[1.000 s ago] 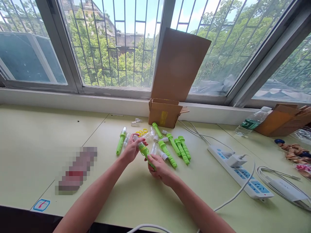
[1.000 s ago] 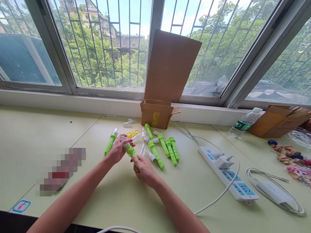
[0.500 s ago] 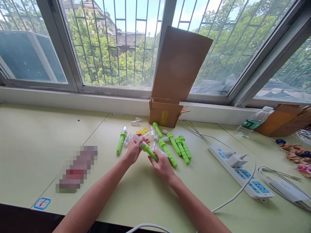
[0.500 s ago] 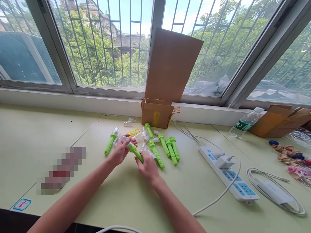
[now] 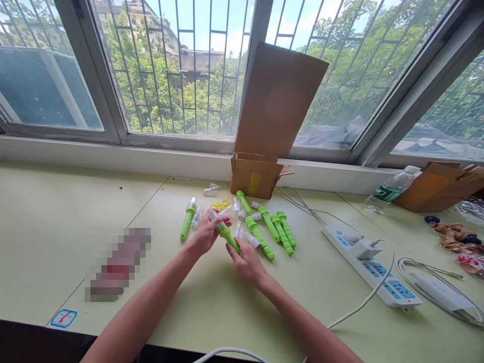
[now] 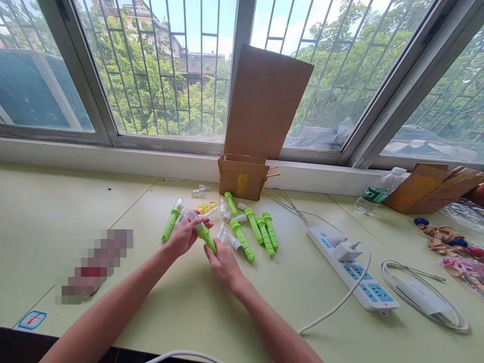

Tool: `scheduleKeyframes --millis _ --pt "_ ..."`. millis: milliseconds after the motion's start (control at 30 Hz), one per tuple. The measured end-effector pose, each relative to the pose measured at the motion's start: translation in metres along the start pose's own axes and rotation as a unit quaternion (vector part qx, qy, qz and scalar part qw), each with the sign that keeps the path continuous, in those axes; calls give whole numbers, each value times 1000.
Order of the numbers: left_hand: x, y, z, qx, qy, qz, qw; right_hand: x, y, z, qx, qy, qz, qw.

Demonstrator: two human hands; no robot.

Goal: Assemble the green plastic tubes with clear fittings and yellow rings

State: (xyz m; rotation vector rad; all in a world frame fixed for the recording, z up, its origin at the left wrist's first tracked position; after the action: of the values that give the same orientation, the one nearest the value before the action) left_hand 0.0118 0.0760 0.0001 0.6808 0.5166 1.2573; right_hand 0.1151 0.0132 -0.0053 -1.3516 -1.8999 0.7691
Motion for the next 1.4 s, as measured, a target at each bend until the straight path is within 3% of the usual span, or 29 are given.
scheduleKeyframes --millis 100,200,300,367,400,467,567,633,700,767,933,1067,1267,1333,1400 --pt "0 4 3 4 -24 -3 1000 -2 6 13 181 -53 61 980" --pt "-4 9 12 -10 -64 -8 998 -11 6 33 375 -166 157 898" --pt "-10 14 22 -35 -101 -14 994 -22 -6 39 483 -260 197 812" --pt "-12 16 26 -48 -112 -13 993 -24 -10 37 504 -279 203 791" --pt "-12 16 26 -51 -111 -11 992 -24 -9 36 500 -278 203 795" --pt "-10 12 22 -54 -95 -10 994 -19 -4 35 457 -251 197 830" --pt "-4 3 10 -42 -48 -14 998 -6 9 20 290 -135 151 935" --pt "0 -3 2 -21 -14 -9 1000 2 7 -5 106 -6 68 992" --pt "2 -8 -2 -1 3 -1 1000 2 1 -19 -58 68 10 996" --pt "2 -10 -6 16 24 9 1000 0 -3 -25 -182 98 -16 978" --pt "1 -12 -15 38 72 20 996 -3 -4 -26 -323 124 -16 938" --pt "3 -11 -15 30 56 11 998 -2 -5 -20 -258 95 -24 961" --pt "4 -3 -10 32 28 8 999 1 -5 -15 -19 47 -8 999" --pt "3 0 -7 35 17 9 999 3 0 -7 101 8 33 994" --pt "2 4 -3 31 0 10 999 0 9 7 237 -64 111 963"
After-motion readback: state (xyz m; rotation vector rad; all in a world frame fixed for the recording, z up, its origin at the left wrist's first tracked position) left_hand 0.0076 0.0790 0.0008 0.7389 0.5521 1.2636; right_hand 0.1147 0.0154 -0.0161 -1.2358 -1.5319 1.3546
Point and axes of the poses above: each hand's wrist, its own x-axis towards the middle knuckle, its own z-axis out of the palm, y = z × x, the point moved 9 cm from there along x, towards the middle knuckle, and after that the axes turned 4 degrees about -x, right-handed, at the moved point
